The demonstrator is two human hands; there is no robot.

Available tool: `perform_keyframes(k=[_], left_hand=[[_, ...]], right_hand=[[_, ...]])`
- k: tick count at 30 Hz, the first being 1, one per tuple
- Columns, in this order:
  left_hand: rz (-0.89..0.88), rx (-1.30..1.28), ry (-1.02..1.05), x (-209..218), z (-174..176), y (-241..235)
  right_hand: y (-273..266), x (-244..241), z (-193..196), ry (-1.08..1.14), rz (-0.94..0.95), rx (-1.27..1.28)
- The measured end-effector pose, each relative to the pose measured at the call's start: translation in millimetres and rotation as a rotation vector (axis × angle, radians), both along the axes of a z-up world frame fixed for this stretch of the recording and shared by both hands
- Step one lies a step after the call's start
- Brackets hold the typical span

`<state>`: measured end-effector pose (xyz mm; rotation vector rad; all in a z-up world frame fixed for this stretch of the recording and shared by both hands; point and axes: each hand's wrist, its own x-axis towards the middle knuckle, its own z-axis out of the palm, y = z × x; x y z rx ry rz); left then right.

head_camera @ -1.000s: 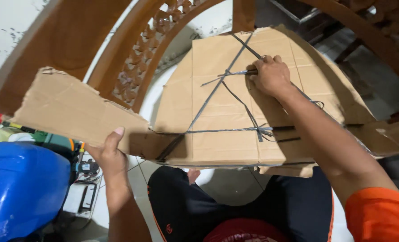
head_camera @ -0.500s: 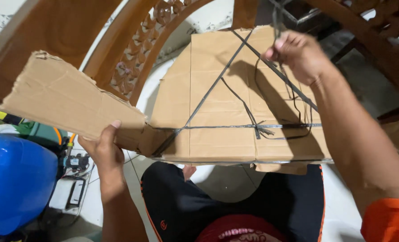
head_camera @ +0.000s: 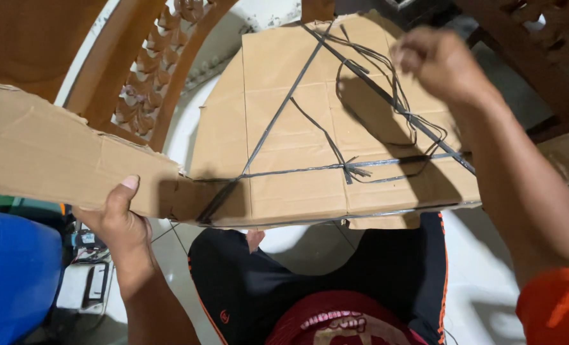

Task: The person unties black plastic straps from a cardboard structure on a wooden chair, then folds and arranges cardboard pieces to form a seat-like shape. They place a yellow and red packet inside the structure and continue adjusting the cardboard flaps.

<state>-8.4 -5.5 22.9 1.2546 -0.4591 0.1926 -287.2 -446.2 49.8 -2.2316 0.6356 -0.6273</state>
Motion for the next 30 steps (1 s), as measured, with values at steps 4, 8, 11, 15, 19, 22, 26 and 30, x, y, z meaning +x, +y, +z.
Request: perform_keyframes(k=[4,8,11,15,19,22,26,30], left_hand=[[-0.015,-0.075,-0.037,12,-23,6],[-0.019,-0.068,-0.016,9,-21,8],[-0.016,-0.084,0.027,5,-21,9],[0.014,-0.106,0.111,5,-21,9],[0.017,-0.107,0.154,-8,-1,5],[0.058,0.01,0.235,-24,20,3],[0.056,0.017,0.034,-33,23,1],[0.101,0.044,-0.122,-46,22,0]], right_hand=[[87,0,43,0.872,-0.092,0.037],[88,-12,-13,0.919,-0.087,-0.162],[92,-19,-42,0.767,-0.126,-0.247],[94,-20,-71,0.671,-0.19,-0.416],[89,-23,-96,0.484,-0.214,-0.428],[94,-29,-107,0.342,-0.172,-0.536],[112,-32,-110,0.256,-0.24,-0.34],[111,-40,-128,0.031,-0.225,-0.471]])
